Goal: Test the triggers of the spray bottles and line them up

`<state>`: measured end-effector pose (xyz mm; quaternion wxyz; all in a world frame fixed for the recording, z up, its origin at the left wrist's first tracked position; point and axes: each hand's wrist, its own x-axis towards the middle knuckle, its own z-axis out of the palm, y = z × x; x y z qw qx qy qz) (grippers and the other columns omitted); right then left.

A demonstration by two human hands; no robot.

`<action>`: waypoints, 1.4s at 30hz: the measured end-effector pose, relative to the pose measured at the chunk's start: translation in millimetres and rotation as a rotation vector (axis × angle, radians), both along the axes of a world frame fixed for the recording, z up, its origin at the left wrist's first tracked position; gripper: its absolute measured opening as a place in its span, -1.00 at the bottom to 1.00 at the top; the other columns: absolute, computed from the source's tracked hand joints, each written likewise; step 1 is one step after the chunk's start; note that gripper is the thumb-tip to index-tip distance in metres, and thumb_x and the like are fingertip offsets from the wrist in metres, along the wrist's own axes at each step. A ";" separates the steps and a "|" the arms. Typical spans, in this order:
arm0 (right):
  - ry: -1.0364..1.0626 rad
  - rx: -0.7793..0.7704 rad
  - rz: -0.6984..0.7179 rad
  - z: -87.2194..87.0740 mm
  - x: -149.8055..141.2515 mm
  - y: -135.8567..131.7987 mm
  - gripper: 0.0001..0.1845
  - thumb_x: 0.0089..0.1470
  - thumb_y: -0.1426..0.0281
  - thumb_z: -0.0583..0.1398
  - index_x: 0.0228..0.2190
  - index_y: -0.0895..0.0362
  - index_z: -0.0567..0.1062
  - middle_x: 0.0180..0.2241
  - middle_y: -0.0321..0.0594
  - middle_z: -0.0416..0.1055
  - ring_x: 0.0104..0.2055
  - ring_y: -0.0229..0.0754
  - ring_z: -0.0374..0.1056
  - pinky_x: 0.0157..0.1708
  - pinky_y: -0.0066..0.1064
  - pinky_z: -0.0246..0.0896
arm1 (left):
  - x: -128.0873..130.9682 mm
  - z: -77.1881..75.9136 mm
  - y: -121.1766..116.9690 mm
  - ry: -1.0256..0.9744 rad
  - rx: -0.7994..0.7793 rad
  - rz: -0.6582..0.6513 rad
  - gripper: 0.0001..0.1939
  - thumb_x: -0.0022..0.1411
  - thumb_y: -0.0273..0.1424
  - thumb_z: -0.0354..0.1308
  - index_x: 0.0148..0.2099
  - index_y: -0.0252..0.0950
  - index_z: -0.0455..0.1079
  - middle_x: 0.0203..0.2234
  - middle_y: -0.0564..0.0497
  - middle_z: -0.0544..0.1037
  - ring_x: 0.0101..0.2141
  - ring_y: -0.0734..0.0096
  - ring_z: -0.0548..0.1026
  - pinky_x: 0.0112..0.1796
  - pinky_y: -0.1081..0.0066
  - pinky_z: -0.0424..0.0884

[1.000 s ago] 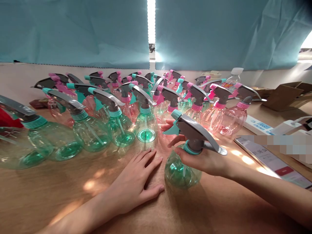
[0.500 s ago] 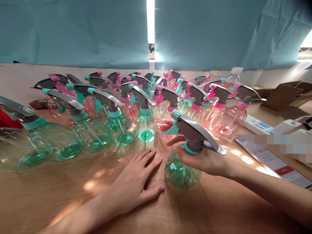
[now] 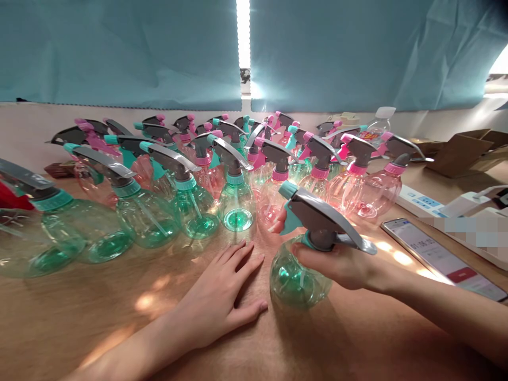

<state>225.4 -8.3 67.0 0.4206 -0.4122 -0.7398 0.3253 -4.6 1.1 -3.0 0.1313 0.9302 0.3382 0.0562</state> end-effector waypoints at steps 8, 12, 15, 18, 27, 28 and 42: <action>0.020 0.016 0.063 -0.1 1.3 2.3 -0.50 -0.15 0.55 0.10 -0.11 0.02 0.46 -0.10 -0.19 0.50 -0.21 -0.12 0.51 -0.30 -0.32 0.47 | 1.1 1.8 -1.2 -0.043 0.006 -0.019 -0.31 0.32 -0.05 0.08 0.37 -0.26 0.10 0.33 -0.23 0.14 0.30 -0.11 0.07 0.22 -0.14 0.10; 0.051 0.024 0.113 -2.0 0.2 4.8 -0.40 -0.08 0.55 0.11 0.05 0.03 0.43 -0.01 -0.14 0.50 -0.15 -0.10 0.52 -0.26 -0.32 0.49 | 1.2 2.6 -1.0 -0.049 0.016 -0.021 -0.31 0.33 -0.05 0.08 0.37 -0.26 0.09 0.32 -0.23 0.17 0.30 -0.09 0.10 0.21 -0.12 0.13; 0.026 0.040 0.109 -2.8 0.9 5.0 -0.41 -0.02 0.54 0.12 0.08 0.04 0.43 -0.02 -0.13 0.51 -0.22 -0.13 0.52 -0.30 -0.32 0.49 | 0.5 2.7 -0.7 -0.024 0.025 -0.026 -0.31 0.34 -0.04 0.06 0.36 -0.31 0.11 0.31 -0.26 0.17 0.30 -0.10 0.10 0.21 -0.12 0.13; 0.011 0.083 0.101 -2.5 0.3 4.8 -0.45 0.00 0.54 0.12 0.05 0.02 0.46 -0.02 -0.14 0.52 -0.26 -0.15 0.52 -0.26 -0.28 0.50 | -0.2 2.2 -0.3 -0.016 0.037 -0.026 -0.31 0.34 -0.03 0.04 0.36 -0.29 0.10 0.32 -0.24 0.17 0.29 -0.09 0.10 0.21 -0.10 0.13; 0.036 0.074 0.111 -4.4 -2.8 4.5 -0.35 0.03 0.55 0.12 0.17 0.00 0.35 -0.22 -0.23 0.58 -0.14 -0.10 0.53 -0.11 -0.24 0.49 | -0.3 0.8 -0.1 -0.031 0.059 -0.040 -0.33 0.35 -0.04 0.04 0.37 -0.27 0.08 0.30 -0.23 0.19 0.29 -0.06 0.12 0.21 -0.09 0.13; 0.044 0.059 0.122 -4.2 -3.0 4.6 -0.34 0.02 0.56 0.12 0.17 -0.01 0.35 -0.19 -0.23 0.58 -0.10 -0.09 0.52 -0.07 -0.22 0.47 | -0.2 1.0 -0.1 -0.028 0.058 -0.039 -0.32 0.35 -0.04 0.04 0.37 -0.27 0.08 0.31 -0.23 0.18 0.29 -0.06 0.12 0.21 -0.09 0.13; 0.019 0.058 0.047 -6.4 -2.8 5.2 -0.44 0.02 0.51 0.14 0.09 0.02 0.41 -0.22 -0.18 0.57 -0.38 -0.16 0.48 -0.34 -0.30 0.48 | -0.6 1.1 0.1 -0.050 0.055 -0.030 -0.33 0.33 -0.04 0.06 0.35 -0.26 0.11 0.30 -0.23 0.20 0.28 -0.08 0.14 0.21 -0.08 0.15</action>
